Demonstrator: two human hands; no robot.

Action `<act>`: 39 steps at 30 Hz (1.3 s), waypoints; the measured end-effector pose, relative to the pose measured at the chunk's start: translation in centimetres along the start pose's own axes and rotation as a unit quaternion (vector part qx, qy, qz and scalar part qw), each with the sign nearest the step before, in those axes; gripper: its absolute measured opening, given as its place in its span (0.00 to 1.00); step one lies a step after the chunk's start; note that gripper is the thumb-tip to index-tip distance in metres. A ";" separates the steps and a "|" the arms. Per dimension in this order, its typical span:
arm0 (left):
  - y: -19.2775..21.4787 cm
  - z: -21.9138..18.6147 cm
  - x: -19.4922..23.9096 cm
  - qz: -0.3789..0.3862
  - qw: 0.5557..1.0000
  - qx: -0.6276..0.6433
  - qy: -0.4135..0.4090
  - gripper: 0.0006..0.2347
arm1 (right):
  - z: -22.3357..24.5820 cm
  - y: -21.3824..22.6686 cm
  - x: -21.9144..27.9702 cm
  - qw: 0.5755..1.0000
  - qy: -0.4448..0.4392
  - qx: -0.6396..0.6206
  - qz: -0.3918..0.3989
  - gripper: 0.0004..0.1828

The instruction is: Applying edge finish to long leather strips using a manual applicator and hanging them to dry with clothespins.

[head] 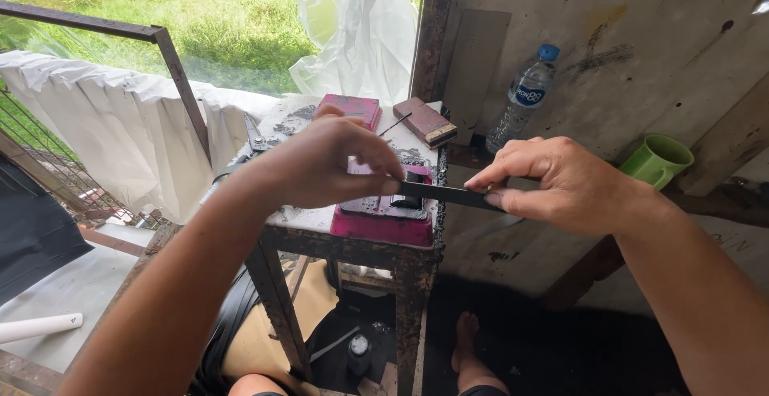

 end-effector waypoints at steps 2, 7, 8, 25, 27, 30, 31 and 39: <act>0.5 1.5 1.4 -0.001 1.000 0.017 0.009 0.08 | 0.2 -0.3 -0.4 0.999 0.010 0.031 -0.006 0.14; 1.6 6.2 4.9 -0.015 0.995 0.048 0.088 0.10 | -0.3 -0.8 -1.4 0.990 0.021 0.130 -0.053 0.13; 1.6 7.0 5.5 -0.015 0.995 0.048 0.090 0.10 | -0.4 -1.1 -1.7 0.990 0.022 0.130 -0.052 0.13; 2.0 9.7 8.0 -0.131 0.986 -0.051 0.086 0.03 | 0.7 -2.2 -2.8 0.982 0.081 0.153 -0.073 0.13; 1.9 9.2 7.5 -0.127 0.987 -0.049 0.091 0.04 | 0.5 -2.0 -2.2 0.982 0.080 0.152 -0.077 0.12; 1.4 8.8 6.5 -0.118 0.988 -0.061 0.083 0.03 | 0.7 -1.5 -1.3 0.980 0.088 0.153 -0.092 0.12; 1.2 8.6 6.1 -0.114 0.988 -0.075 0.070 0.02 | 1.0 -1.2 -1.0 0.978 0.098 0.154 -0.101 0.12; 0.2 5.9 2.9 -0.079 0.991 -0.090 0.051 0.04 | -1.7 0.0 2.3 0.980 0.048 0.151 -0.121 0.13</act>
Point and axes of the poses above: each hand's wrist, its own x-axis away from the middle knuckle, its own y-axis out of the back of the hand, z = x × y, the point moved 8 cm from there along -x, towards the middle knuckle, and after that the axes turned 11 degrees about z, right-handed, at the moved point
